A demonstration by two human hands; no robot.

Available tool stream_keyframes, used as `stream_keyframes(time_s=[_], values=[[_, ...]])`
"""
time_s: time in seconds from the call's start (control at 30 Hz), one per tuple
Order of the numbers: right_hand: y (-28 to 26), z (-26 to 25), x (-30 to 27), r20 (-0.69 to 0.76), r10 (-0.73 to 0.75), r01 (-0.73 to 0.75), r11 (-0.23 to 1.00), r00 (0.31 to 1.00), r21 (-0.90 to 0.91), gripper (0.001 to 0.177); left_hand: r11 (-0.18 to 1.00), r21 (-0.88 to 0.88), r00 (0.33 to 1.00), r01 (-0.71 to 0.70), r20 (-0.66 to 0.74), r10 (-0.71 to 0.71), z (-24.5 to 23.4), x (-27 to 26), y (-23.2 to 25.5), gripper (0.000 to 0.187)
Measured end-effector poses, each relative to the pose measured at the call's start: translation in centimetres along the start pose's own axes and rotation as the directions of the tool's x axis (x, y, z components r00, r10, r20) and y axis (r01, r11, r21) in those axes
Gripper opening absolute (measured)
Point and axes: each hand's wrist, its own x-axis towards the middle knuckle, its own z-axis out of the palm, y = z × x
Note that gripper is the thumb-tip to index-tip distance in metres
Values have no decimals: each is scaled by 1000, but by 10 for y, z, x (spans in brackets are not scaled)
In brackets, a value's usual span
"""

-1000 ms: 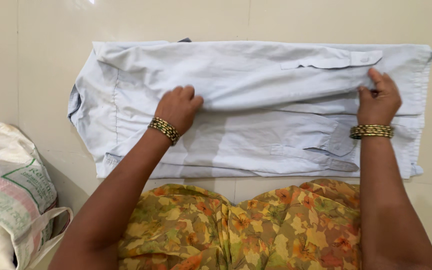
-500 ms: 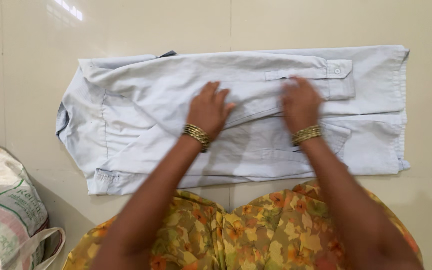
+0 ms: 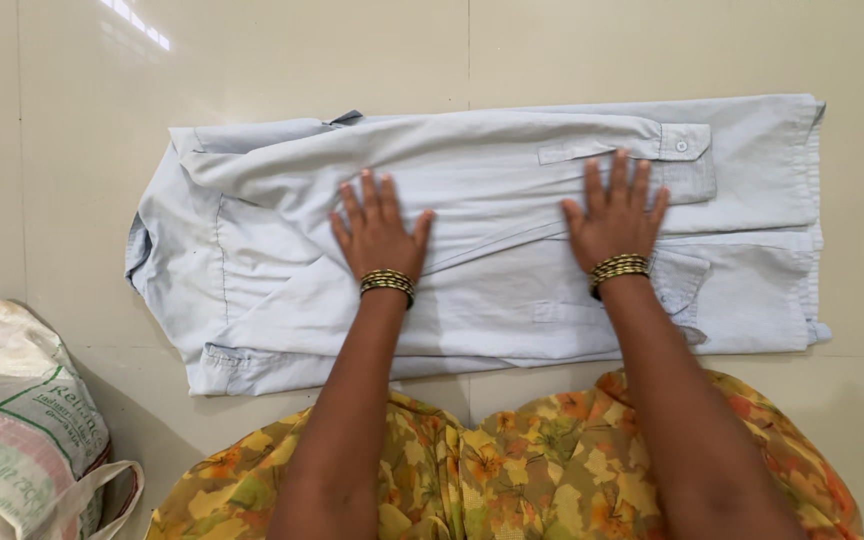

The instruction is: The person folds a light blue button-up shirt by smoothing the fabric, folding the sleeves and sides inward, and placing it into a white bag containing other folded garments.

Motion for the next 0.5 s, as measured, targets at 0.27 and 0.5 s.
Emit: stream_keyframes(time_s=[0.27,0.5], values=[[-18,17,33,-232,74,-60,996,970,67,57,996,-69,987,-52,-155,40,2,14,10,79],[-118,30,66,-176,-475,458,880,862,-128,71,953,-89,957,-290,-17,290,-2,49,71,80]])
